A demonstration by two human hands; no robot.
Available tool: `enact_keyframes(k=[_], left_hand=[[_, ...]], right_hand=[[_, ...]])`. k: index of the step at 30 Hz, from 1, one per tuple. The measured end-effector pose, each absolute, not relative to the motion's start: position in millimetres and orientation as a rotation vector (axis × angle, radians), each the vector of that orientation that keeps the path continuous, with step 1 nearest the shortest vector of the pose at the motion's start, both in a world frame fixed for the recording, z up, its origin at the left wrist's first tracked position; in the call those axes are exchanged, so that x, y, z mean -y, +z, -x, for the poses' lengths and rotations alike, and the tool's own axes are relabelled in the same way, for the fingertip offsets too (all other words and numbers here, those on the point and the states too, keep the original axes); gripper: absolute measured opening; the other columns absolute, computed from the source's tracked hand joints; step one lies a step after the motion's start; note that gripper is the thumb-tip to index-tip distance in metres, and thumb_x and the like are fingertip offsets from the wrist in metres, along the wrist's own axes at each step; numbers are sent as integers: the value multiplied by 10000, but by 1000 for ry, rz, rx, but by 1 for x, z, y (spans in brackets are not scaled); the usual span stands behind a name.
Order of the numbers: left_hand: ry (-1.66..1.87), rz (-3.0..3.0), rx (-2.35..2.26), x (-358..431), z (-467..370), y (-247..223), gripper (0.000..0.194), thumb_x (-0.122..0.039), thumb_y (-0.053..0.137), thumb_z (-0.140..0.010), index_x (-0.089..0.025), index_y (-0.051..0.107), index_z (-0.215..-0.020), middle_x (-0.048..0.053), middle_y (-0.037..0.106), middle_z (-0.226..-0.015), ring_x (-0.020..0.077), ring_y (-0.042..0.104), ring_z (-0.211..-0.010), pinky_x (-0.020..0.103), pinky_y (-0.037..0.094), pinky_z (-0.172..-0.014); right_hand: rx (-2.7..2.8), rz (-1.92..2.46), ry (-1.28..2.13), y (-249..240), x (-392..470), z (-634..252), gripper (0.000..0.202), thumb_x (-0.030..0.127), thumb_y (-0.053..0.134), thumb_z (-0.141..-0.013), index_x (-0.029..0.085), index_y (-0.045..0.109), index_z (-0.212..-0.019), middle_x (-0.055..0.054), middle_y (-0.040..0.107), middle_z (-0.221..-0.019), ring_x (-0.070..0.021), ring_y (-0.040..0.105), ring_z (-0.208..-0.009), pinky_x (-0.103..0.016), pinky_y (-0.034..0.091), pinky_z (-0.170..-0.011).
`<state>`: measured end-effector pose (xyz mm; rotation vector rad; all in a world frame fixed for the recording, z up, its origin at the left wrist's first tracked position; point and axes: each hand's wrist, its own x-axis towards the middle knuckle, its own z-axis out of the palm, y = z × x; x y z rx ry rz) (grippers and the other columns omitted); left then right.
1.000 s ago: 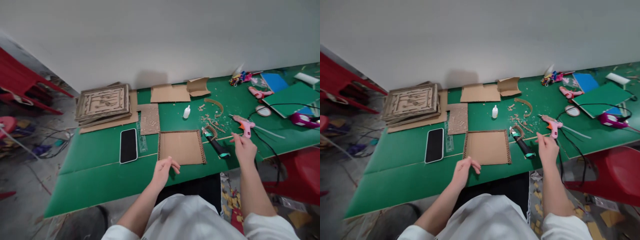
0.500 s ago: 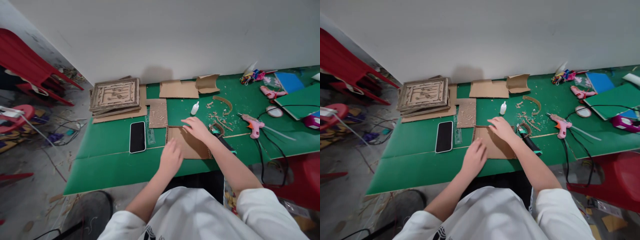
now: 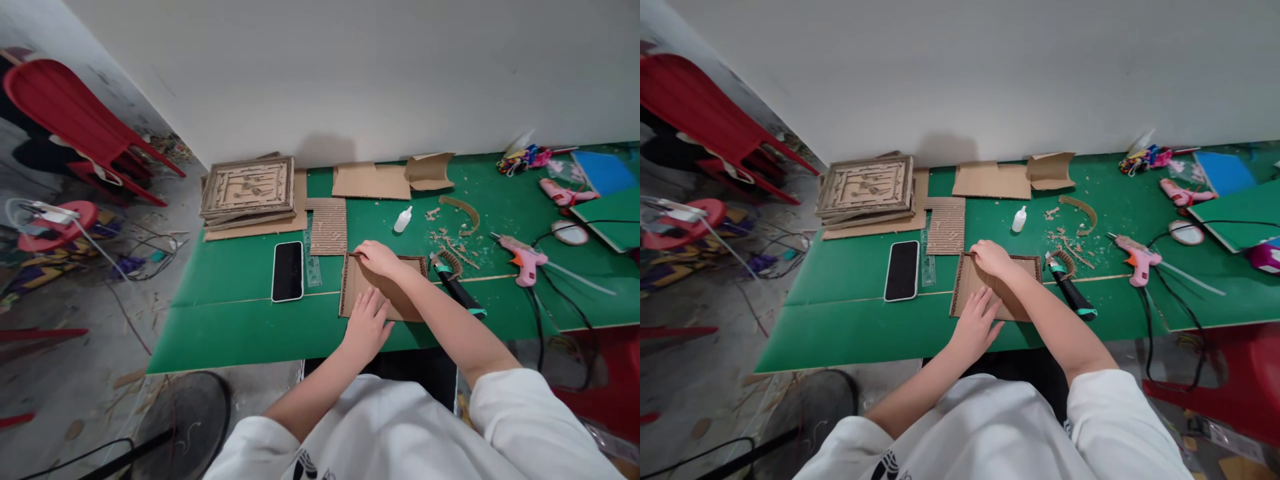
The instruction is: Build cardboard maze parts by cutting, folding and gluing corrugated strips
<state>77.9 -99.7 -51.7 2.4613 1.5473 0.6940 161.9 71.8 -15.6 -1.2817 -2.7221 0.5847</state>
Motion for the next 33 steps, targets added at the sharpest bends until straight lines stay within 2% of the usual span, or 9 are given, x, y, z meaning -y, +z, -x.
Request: enact_keyframes(k=[4,7,10,14,19,21,24,29,33], left_hand=[[1113,-2308,-1476,88,-65,-27,212,-171,472,-883,-162,649,-999,103,706,-1014,238,615,-1103,456,456,-1015],[1301,-2139,-1643,57,-31,-7,213,-182,456,-896,-179,647,-991,85,713,-973,198,655,-984,384,497,-947],[1047,-1988,-1929,13,8,5,287,-248,505,-882,-146,607,-1130,131,674,-1109,253,613,-1070,414,475,-956],[597,-1876,-2217,-38,30,5,584,-408,564,-854,-137,442,-1357,213,458,-1389,332,454,-1270,433,408,-1005],[158,-1806,-2415,-68,18,-4,900,-717,477,-766,-130,326,-1431,273,521,-1270,409,476,-1192,483,389,-948],[56,-1797,-2466,-73,13,-7,994,-784,464,-710,-144,287,-1451,276,523,-1266,424,474,-1171,505,375,-934],[45,-1814,-2497,-75,11,-12,1007,-786,470,-699,-164,260,-1463,261,524,-1276,415,469,-1168,495,362,-933],[132,-1880,-2470,-82,15,-19,951,-753,453,-738,-174,253,-1465,253,491,-1334,409,372,-1284,499,314,-985],[199,-1875,-2451,-91,16,-18,941,-730,474,-747,-159,252,-1463,244,549,-1269,403,377,-1280,487,319,-991]], right_hand=[[2685,1251,582,-9,-71,-169,347,127,497,-843,166,644,-1155,-108,666,-1080,-220,600,-1009,-318,454,-868],[2578,1263,544,4,-69,-192,362,178,482,-870,174,607,-1209,-104,646,-1141,-226,575,-1075,-359,446,-937],[2426,1342,496,11,-64,-227,345,220,436,-897,161,615,-1186,-120,645,-1134,-244,569,-1086,-414,453,-943],[2258,1429,477,6,-49,-267,277,210,464,-862,179,684,-1026,-105,689,-1009,-255,614,-990,-442,486,-892],[2037,1476,457,-2,-3,-295,270,303,459,-883,204,694,-973,-70,716,-959,-211,662,-893,-367,532,-803],[1966,1491,445,-4,21,-304,275,341,463,-890,212,696,-960,-61,725,-940,-201,672,-877,-350,535,-795],[1789,1560,520,-9,54,-316,260,392,507,-870,235,707,-928,-45,732,-946,-194,679,-879,-333,531,-802],[1558,1699,667,-22,83,-321,325,462,530,-817,216,717,-919,-60,738,-868,-203,690,-805,-337,541,-776],[1492,1728,689,-29,90,-317,335,472,529,-809,218,718,-918,-62,736,-837,-206,689,-779,-336,550,-730]])
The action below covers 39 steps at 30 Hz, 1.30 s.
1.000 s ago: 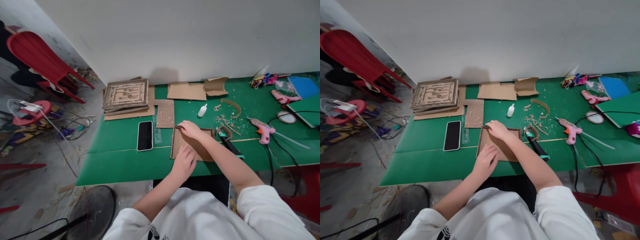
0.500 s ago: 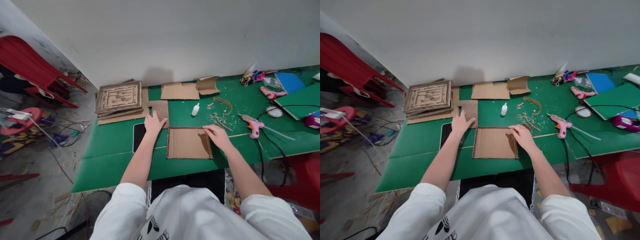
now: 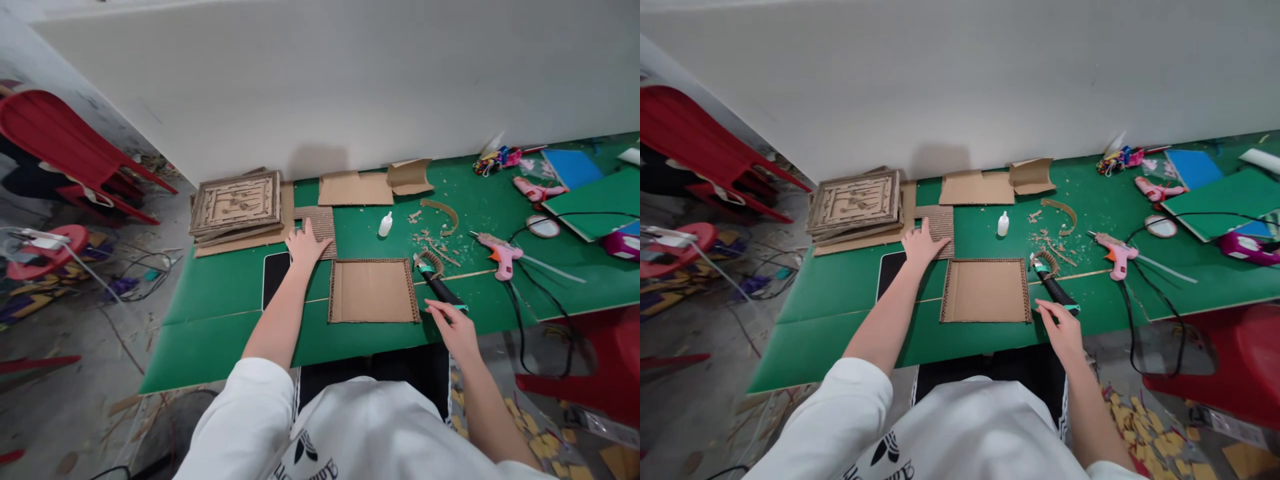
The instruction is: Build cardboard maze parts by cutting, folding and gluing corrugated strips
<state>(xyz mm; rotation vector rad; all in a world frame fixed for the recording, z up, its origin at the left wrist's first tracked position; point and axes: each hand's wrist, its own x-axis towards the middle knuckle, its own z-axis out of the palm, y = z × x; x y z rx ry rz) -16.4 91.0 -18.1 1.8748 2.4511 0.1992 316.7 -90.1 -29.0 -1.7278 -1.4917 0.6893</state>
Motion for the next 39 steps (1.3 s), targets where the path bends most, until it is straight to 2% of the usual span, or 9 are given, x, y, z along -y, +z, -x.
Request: enact_keyframes(k=[7,13,15,17,19,23,28,35,39], left_hand=[[411,-1718,-2440,-97,13,-5,967,-547,711,-675,-200,268,-1462,240,525,-1227,397,508,-1144,500,395,-937],[954,-1421,-2261,-90,22,14,850,-216,670,-751,-161,213,-1466,129,623,-1104,251,609,-1041,388,456,-946],[1122,-1369,-2192,-79,24,23,793,-210,682,-733,-155,309,-1430,100,655,-1047,240,631,-988,381,472,-933],[1311,-1431,-2011,-62,26,31,501,-210,642,-751,-164,542,-1239,74,670,-1055,213,641,-975,347,486,-923],[1493,-1394,-1871,-41,27,36,324,-251,641,-744,-152,625,-1052,65,690,-999,199,656,-920,333,512,-877],[1682,-1100,-1630,5,22,33,354,-317,679,-697,-167,592,-1005,67,693,-1010,183,666,-914,319,534,-843],[1583,-783,-1471,60,13,14,431,-318,778,-590,-200,594,-961,38,699,-968,177,671,-888,310,537,-829],[1392,-588,-1429,122,12,-18,468,-325,799,-577,-214,603,-987,32,703,-937,215,674,-902,356,543,-818],[1346,-524,-1349,141,-16,-23,540,-342,821,-516,-200,597,-986,38,697,-896,212,667,-895,353,533,-824]], right_hand=[[1599,1653,521,-36,93,-310,276,427,510,-860,258,698,-970,-73,710,-908,-216,662,-760,-352,551,-600],[1880,1557,264,-48,97,-297,336,459,576,-834,245,673,-1073,-120,644,-1088,-278,603,-1027,-471,497,-925],[1962,1533,252,-53,97,-295,375,480,589,-820,239,661,-1098,-133,614,-1155,-294,584,-1071,-484,491,-931],[2015,1519,240,-56,97,-295,382,460,583,-829,223,649,-1121,-146,593,-1190,-299,572,-1087,-486,494,-923],[2043,1515,228,-57,96,-295,361,409,569,-847,208,638,-1139,-153,581,-1205,-295,565,-1096,-478,493,-928],[2053,1533,248,-58,92,-292,356,361,564,-853,244,611,-1186,-133,570,-1225,-288,556,-1117,-479,480,-955],[2036,1538,268,-59,83,-288,362,351,562,-853,254,605,-1200,-130,563,-1241,-289,549,-1138,-481,475,-968],[1859,1543,329,-38,76,-277,327,414,562,-847,240,659,-1106,-125,617,-1170,-278,569,-1120,-486,453,-998],[1684,1447,780,-17,92,-255,328,412,534,-861,225,651,-1103,-99,678,-1074,-222,641,-993,-401,528,-890]])
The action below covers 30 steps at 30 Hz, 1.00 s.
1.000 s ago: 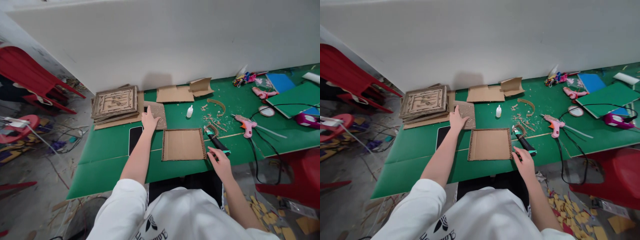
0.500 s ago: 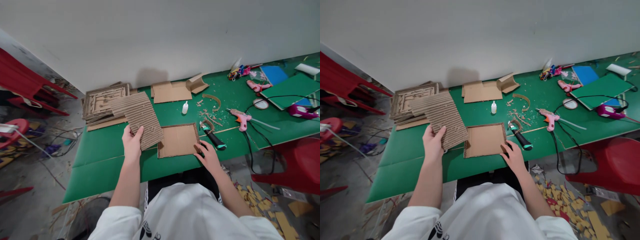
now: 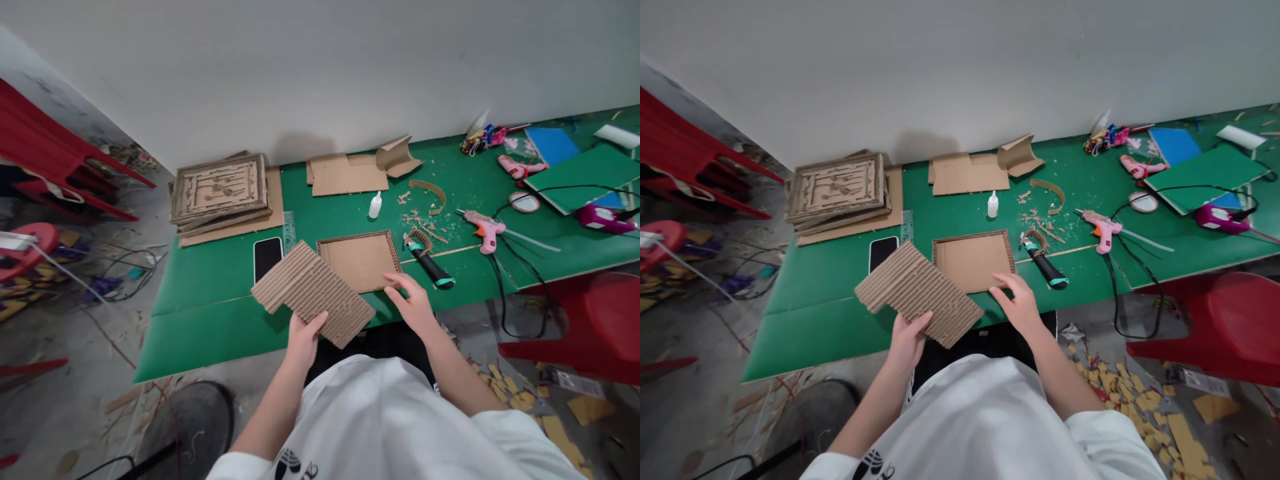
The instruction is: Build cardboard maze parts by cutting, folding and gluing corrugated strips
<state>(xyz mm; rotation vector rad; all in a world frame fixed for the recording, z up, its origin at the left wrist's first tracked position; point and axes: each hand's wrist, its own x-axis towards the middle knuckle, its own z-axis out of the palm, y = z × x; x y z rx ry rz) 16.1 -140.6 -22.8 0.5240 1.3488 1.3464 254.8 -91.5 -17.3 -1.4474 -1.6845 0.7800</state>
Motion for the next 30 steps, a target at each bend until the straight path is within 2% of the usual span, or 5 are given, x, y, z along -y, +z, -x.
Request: enact_keyframes(k=[6,11,15,20,30], left_hand=[[1194,-568,-1202,166,-62,-36,577,-394,787,-590,-193,565,-1083,92,670,-1051,237,626,-1040,410,484,-944],[896,-668,-899,187,-54,-55,543,-401,817,-603,-179,582,-1039,112,675,-996,235,663,-928,424,509,-879],[714,-738,-678,199,-8,-54,719,-397,847,-577,-213,548,-1204,147,666,-1083,261,659,-1002,426,488,-914],[993,-682,-933,197,34,-41,699,-560,804,-553,-200,610,-1120,130,691,-1005,251,683,-908,395,519,-856],[1173,-971,-1157,152,-10,-7,586,-373,834,-563,-181,613,-1070,87,704,-1039,233,671,-964,342,550,-838]], right_hand=[[1600,1418,1244,-7,105,-241,292,407,621,-761,215,698,-967,-32,728,-804,-167,664,-676,-311,555,-649],[1650,1439,1173,6,88,-265,203,375,614,-751,228,719,-843,-28,740,-874,-193,679,-831,-348,531,-808],[1829,1382,1061,27,77,-279,218,389,609,-767,227,728,-852,-31,732,-873,-192,671,-824,-334,529,-792],[1973,1296,982,43,75,-282,238,422,588,-805,233,730,-839,-42,726,-869,-193,668,-824,-321,533,-756],[2107,1114,833,53,85,-277,238,416,567,-861,252,736,-897,-40,726,-845,-179,669,-785,-317,538,-740]])
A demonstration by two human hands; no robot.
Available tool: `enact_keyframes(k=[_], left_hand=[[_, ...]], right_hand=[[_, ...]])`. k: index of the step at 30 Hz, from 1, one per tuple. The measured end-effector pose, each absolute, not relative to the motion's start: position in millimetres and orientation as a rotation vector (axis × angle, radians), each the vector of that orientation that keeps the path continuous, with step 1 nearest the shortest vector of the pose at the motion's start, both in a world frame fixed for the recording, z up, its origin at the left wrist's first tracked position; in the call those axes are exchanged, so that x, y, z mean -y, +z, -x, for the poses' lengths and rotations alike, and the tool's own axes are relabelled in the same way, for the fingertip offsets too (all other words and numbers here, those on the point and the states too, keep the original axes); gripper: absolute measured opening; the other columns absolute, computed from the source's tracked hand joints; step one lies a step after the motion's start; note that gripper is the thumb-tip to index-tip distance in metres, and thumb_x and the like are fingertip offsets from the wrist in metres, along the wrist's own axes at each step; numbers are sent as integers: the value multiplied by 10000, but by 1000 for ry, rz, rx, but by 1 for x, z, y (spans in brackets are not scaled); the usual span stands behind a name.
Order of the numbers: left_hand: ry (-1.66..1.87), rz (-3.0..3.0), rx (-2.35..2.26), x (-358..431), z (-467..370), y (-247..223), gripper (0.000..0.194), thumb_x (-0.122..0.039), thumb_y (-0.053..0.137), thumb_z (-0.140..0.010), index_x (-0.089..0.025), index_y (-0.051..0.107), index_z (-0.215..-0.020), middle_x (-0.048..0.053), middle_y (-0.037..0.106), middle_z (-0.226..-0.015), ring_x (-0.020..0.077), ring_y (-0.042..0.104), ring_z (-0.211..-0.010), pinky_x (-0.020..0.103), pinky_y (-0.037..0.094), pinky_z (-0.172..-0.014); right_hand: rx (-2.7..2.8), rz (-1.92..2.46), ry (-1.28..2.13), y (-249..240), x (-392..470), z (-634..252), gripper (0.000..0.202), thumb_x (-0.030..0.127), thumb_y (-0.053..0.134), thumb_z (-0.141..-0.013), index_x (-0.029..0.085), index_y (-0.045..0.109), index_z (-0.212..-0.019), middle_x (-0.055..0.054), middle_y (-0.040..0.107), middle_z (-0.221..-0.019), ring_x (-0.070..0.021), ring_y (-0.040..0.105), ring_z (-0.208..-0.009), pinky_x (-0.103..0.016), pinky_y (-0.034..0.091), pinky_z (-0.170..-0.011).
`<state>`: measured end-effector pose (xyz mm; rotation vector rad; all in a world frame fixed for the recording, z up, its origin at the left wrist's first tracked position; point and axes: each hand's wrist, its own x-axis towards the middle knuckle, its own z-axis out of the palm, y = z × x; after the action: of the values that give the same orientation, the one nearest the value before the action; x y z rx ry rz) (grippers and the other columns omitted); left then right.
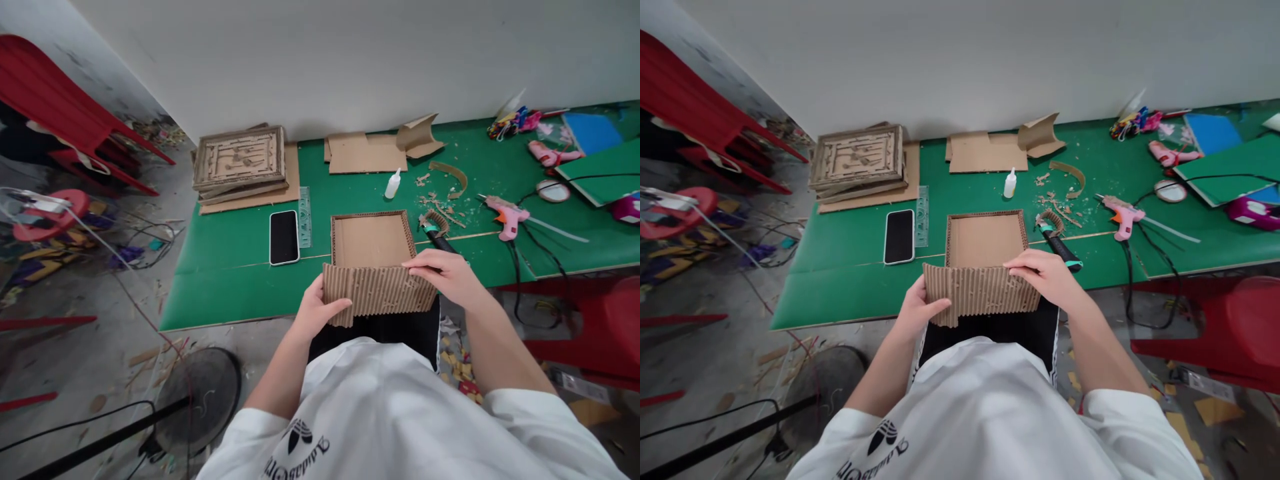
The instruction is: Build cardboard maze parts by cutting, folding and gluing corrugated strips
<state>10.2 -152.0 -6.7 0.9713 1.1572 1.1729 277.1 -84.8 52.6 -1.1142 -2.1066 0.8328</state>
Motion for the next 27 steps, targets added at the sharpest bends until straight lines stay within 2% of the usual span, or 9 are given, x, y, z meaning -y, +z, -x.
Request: enact_keyframes(k=[4,8,13,20,23,27], left_hand=[[1246,-1048,-1305,154,-13,-8,473,-404,799,-609,-157,650,-985,75,730,-927,222,698,-849,331,582,-741],[1315,-1144,-1484,160,-8,-10,366,-433,802,-584,-147,688,-783,55,728,-729,200,693,-667,292,579,-616],[1500,-1252,-1530,158,0,-4,291,-403,818,-560,-165,665,-629,24,697,-608,172,664,-533,251,556,-493],[1551,-1236,-1268,158,2,-7,205,-336,793,-657,-187,656,-690,47,738,-718,219,722,-706,334,614,-666],[1571,-1217,-1243,158,2,-6,186,-306,796,-655,-190,655,-686,45,737,-708,223,722,-691,338,614,-650],[1510,-1227,-1429,153,5,-3,221,-339,811,-599,-188,654,-635,34,719,-646,210,703,-614,319,603,-591]], right_hand=[[2128,1050,691,64,92,-276,177,345,596,-859,261,732,-934,-31,731,-846,-166,675,-774,-294,544,-714],[2085,1026,619,75,97,-277,181,321,683,-795,260,723,-961,-17,720,-803,-139,660,-694,-251,540,-632],[1934,1186,647,71,100,-284,294,354,726,-743,252,702,-1017,-12,735,-834,-161,683,-727,-290,566,-721],[1834,1212,720,60,104,-286,57,262,706,-748,250,733,-797,1,741,-789,-167,693,-720,-288,569,-695],[1803,1185,751,62,103,-284,52,229,715,-729,255,737,-769,6,738,-753,-160,686,-679,-273,562,-657],[1760,1202,829,60,102,-282,62,220,729,-702,267,743,-740,6,732,-715,-163,676,-640,-280,557,-635]])
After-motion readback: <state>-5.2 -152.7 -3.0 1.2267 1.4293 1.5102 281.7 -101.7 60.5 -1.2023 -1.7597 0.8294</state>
